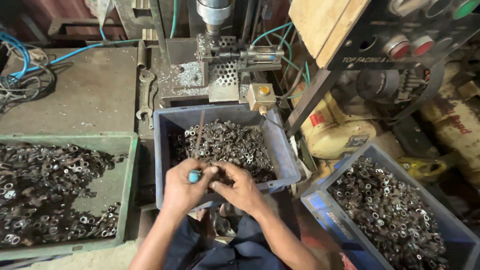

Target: The person picks metal fittings from a blue bin, places each into the jig of a top-facing machine, and operates the machine to machine the part. Finished fittings are moved into side bins, and the cycle repeats continuously.

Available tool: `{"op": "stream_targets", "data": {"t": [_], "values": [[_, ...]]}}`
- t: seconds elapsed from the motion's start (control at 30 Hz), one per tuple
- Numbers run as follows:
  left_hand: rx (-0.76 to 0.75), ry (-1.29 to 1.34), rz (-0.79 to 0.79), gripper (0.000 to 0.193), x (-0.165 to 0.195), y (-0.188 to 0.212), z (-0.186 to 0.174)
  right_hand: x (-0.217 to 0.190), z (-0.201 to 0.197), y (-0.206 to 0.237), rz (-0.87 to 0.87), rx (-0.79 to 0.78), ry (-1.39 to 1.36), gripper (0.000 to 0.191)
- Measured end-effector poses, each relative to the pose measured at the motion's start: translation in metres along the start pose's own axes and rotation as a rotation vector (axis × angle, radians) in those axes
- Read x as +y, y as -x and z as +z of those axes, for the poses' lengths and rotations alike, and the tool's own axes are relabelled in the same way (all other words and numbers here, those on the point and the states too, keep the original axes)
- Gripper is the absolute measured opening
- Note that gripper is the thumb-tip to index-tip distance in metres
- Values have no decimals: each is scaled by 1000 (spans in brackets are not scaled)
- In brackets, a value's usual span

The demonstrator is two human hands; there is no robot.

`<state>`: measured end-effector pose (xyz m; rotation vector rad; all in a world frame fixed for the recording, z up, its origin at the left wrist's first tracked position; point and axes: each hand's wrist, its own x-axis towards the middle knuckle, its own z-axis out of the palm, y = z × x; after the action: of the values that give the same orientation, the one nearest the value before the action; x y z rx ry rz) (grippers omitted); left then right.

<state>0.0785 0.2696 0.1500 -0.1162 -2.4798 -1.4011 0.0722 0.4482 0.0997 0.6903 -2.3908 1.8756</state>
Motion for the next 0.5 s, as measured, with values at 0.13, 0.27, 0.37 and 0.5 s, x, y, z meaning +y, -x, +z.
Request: {"op": "stream_targets", "data": {"t": [0.13, 0.27, 0.37, 0.5], "values": [[-47, -33, 79, 26, 12, 0, 20, 33, -12, 6, 96, 2, -357, 38], [-9, -134, 153, 26, -3, -4, 14, 58, -49, 14, 168, 97, -375, 28], [-7, -255, 124, 23, -21, -10, -6, 66, -88, 11, 231, 330, -314, 25], [-21, -342, -9, 18, -39, -15, -18, 77, -127, 1, 264, 571, -264, 22]]}}
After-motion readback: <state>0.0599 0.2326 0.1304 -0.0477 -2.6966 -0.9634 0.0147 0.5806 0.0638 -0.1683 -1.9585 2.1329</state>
